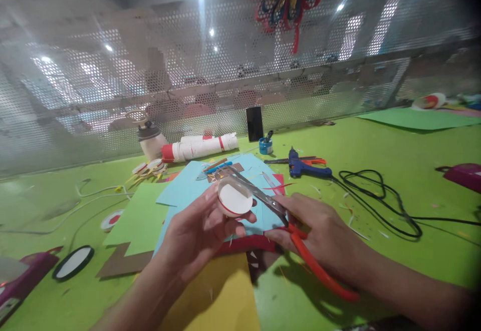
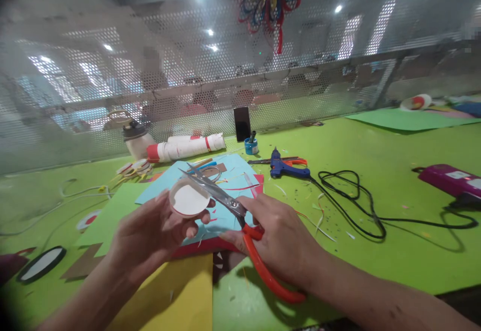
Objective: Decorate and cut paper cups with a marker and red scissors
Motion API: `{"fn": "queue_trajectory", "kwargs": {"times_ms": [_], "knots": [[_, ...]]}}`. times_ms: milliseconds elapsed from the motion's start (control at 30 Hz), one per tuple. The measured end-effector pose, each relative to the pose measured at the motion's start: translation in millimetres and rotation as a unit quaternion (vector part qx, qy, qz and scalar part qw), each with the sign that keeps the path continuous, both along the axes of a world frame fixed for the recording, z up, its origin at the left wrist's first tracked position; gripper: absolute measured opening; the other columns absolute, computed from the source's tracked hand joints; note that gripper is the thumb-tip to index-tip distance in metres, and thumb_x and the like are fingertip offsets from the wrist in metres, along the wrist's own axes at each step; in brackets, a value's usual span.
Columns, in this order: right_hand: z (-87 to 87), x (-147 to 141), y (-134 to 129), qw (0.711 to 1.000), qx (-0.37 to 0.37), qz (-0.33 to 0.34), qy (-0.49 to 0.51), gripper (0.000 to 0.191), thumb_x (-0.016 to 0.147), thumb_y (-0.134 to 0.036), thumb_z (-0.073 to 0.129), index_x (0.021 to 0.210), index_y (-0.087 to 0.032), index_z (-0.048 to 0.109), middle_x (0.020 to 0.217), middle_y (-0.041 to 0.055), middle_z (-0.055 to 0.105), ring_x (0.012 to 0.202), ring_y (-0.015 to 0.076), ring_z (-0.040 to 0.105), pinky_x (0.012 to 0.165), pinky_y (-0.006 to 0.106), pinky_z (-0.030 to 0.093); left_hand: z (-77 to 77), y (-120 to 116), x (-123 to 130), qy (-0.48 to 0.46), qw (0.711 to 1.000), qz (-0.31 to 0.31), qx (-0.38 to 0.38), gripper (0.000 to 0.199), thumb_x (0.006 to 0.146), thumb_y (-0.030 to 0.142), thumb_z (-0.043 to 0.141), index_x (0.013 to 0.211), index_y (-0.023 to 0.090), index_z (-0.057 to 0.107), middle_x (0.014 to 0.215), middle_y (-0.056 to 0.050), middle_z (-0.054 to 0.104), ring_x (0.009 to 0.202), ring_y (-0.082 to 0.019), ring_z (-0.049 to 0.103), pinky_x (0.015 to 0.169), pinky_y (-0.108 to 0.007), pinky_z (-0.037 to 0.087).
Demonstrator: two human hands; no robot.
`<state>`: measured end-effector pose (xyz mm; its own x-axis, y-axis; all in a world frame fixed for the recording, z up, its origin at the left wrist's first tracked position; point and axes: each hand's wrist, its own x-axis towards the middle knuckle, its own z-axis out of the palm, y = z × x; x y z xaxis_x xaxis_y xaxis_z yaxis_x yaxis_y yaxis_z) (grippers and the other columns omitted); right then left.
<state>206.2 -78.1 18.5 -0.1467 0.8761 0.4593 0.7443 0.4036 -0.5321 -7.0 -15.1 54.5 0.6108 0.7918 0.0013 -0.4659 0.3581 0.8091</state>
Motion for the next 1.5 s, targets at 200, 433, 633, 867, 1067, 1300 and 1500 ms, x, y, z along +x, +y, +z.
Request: {"fn": "queue_trajectory", "kwargs": {"times_ms": [200,433,633,867,1067,1300,1500], "knots": [[-2.9,0,2,0.999,0.021,-0.016,-0.024,0.043,0.087,-0.046,0.064,0.116,-0.014,0.062,0.091,0.01,0.065,0.084,0.0258,0.06,0.077,0.044,0.05,-4.0,0,-1,0.017,0.999,0.018,0.028,0.034,0.084,0.031,0.066,0.113,0.014,0.065,0.097,-0.011,0.071,0.077,-0.021,0.07,0.065,-0.026,0.057],[-3.0,0,2,0.999,0.03,-0.014,-0.03,0.047,0.088,-0.046,0.064,0.121,-0.014,0.06,0.094,0.0112,0.062,0.088,0.027,0.06,0.078,0.046,0.051,-6.7,1,-1,0.013,0.999,-0.028,0.026,0.029,0.084,0.035,0.066,0.104,0.013,0.068,0.092,-0.012,0.071,0.075,-0.021,0.069,0.065,-0.026,0.056],[-0.5,0,-1,1.0,0.012,-0.006,-0.022,0.046,0.087,-0.045,0.065,0.121,-0.014,0.06,0.099,0.0128,0.064,0.092,0.0277,0.06,0.081,0.046,0.051,-8.9,-1,-1,-0.001,0.999,-0.038,0.02,0.027,0.086,0.035,0.063,0.102,0.013,0.068,0.089,-0.011,0.071,0.073,-0.02,0.069,0.064,-0.026,0.055],[1.1,-1,-1,1.0,0.025,-0.002,-0.02,0.042,0.088,-0.042,0.065,0.119,-0.016,0.061,0.093,0.0096,0.064,0.087,0.0249,0.062,0.078,0.041,0.052,-8.7,0,-5,0.015,0.998,-0.052,-0.027,0.034,0.085,0.043,0.064,0.102,0.013,0.07,0.088,-0.012,0.074,0.071,-0.021,0.069,0.066,-0.029,0.056],[2.3,-1,-2,0.998,0.044,0.007,-0.032,0.039,0.088,-0.044,0.064,0.115,-0.015,0.062,0.088,0.0083,0.065,0.081,0.0237,0.061,0.074,0.04,0.052,-3.3,-1,-3,0.01,0.999,-0.042,-0.022,0.033,0.084,0.041,0.066,0.094,0.01,0.072,0.082,-0.013,0.073,0.066,-0.02,0.068,0.06,-0.025,0.054],[-1.0,1,0,0.999,0.028,0.003,-0.031,0.046,0.088,-0.047,0.063,0.12,-0.014,0.06,0.097,0.0123,0.064,0.09,0.027,0.06,0.079,0.045,0.051,-9.0,0,-3,0.021,0.997,-0.066,-0.03,0.037,0.082,0.046,0.066,0.093,0.011,0.07,0.077,-0.011,0.072,0.064,-0.019,0.068,0.06,-0.025,0.054],[-2.0,0,-1,0.999,0.027,0.003,-0.032,0.048,0.089,-0.048,0.061,0.122,-0.013,0.059,0.099,0.0133,0.063,0.09,0.0269,0.06,0.08,0.045,0.052,-12.4,1,-2,0.016,0.997,-0.07,-0.033,0.04,0.08,0.047,0.066,0.092,0.01,0.071,0.074,-0.012,0.072,0.064,-0.019,0.069,0.059,-0.025,0.054]]}}
